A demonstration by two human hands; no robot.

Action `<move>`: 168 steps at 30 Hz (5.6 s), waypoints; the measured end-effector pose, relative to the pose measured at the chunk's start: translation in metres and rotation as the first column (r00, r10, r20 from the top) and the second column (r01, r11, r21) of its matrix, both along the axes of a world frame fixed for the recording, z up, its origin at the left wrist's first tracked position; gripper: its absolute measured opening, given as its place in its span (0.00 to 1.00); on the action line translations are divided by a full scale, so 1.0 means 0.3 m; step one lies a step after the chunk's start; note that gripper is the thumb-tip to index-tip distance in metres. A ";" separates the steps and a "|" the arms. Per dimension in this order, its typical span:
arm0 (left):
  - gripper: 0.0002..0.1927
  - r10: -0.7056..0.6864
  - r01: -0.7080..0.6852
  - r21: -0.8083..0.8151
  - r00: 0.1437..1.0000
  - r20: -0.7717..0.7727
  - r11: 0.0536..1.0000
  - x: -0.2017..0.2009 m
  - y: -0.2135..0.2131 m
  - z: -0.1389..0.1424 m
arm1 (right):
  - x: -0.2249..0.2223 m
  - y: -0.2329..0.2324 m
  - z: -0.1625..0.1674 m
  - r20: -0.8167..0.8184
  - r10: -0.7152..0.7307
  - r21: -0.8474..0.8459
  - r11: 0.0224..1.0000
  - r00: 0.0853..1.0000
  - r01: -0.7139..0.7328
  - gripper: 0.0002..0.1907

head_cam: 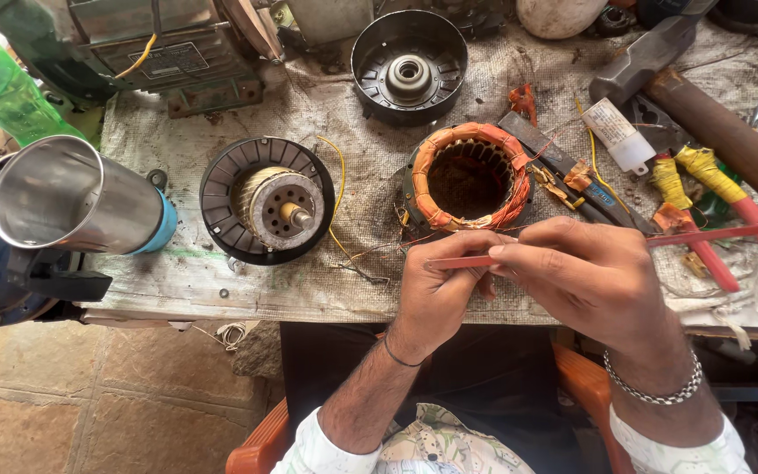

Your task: The person works on a copper-wound motor stator at a cluttered workbench. They use a flat hacksaw blade to file and clean the stator slots, then thread and press copper wire into the slots by hand, working around the stator and adjusting the windings.

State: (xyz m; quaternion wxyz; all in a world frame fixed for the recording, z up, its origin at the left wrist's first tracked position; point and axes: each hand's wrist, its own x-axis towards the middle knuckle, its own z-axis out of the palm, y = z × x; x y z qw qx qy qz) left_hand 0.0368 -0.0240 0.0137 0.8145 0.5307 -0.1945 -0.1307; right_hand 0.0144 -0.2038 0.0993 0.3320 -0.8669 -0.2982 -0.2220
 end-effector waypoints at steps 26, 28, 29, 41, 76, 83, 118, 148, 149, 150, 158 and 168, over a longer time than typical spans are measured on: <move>0.11 -0.016 0.015 -0.044 1.000 -0.022 0.999 0.002 -0.003 -0.003 | -0.081 0.005 0.063 -0.016 -0.108 0.039 0.993 0.994 0.109 0.18; 0.11 -0.021 0.019 -0.068 0.999 -0.034 0.997 0.003 -0.003 -0.005 | -0.055 0.007 0.056 -0.013 -0.114 0.008 0.993 0.993 0.114 0.19; 0.11 -0.018 0.013 -0.066 0.997 -0.073 0.998 0.000 -0.006 -0.005 | -0.036 0.010 0.045 -0.011 -0.091 -0.004 0.996 0.996 0.091 0.20; 0.15 -0.024 0.025 -0.037 1.000 0.015 0.999 0.001 0.001 -0.008 | -0.070 -0.007 0.041 -0.025 -0.076 0.054 0.996 0.997 0.077 0.17; 0.11 -0.005 0.005 0.013 1.000 -0.015 1.000 0.000 -0.001 -0.018 | -0.005 0.009 0.002 0.015 -0.048 -0.035 0.998 0.999 0.048 0.16; 0.07 -0.004 0.004 -0.012 1.000 0.019 1.000 0.004 -0.003 -0.021 | -0.060 -0.009 0.038 0.018 -0.002 0.029 1.000 1.000 0.001 0.15; 0.10 -0.083 0.087 -0.002 0.948 0.307 0.996 -0.019 0.031 -0.010 | 0.009 -0.224 -0.133 0.250 -0.623 0.075 0.775 0.741 0.627 0.14; 0.25 0.403 -0.485 0.084 0.801 0.443 0.870 -0.031 -0.007 0.005 | -0.042 -0.128 0.016 0.395 -0.605 -0.331 0.609 0.691 0.721 0.14; 0.25 0.413 -0.524 0.081 0.748 0.519 0.848 -0.030 -0.012 0.009 | -0.048 -0.144 0.026 0.381 -0.616 -0.351 0.593 0.689 0.725 0.15; 0.26 0.418 -0.560 0.074 0.692 0.588 0.825 -0.030 -0.017 0.013 | -0.056 -0.155 0.031 0.357 -0.625 -0.369 0.588 0.694 0.720 0.16; 0.28 0.226 -0.755 0.230 0.448 0.865 0.614 0.009 -0.019 0.085 | 0.023 -0.188 -0.016 0.250 -0.629 -0.494 0.571 0.736 0.656 0.16; 0.11 -0.003 -0.780 0.301 0.358 0.934 0.549 0.119 -0.058 0.136 | -0.002 -0.096 -0.059 0.312 -0.407 -0.227 0.846 0.859 0.483 0.09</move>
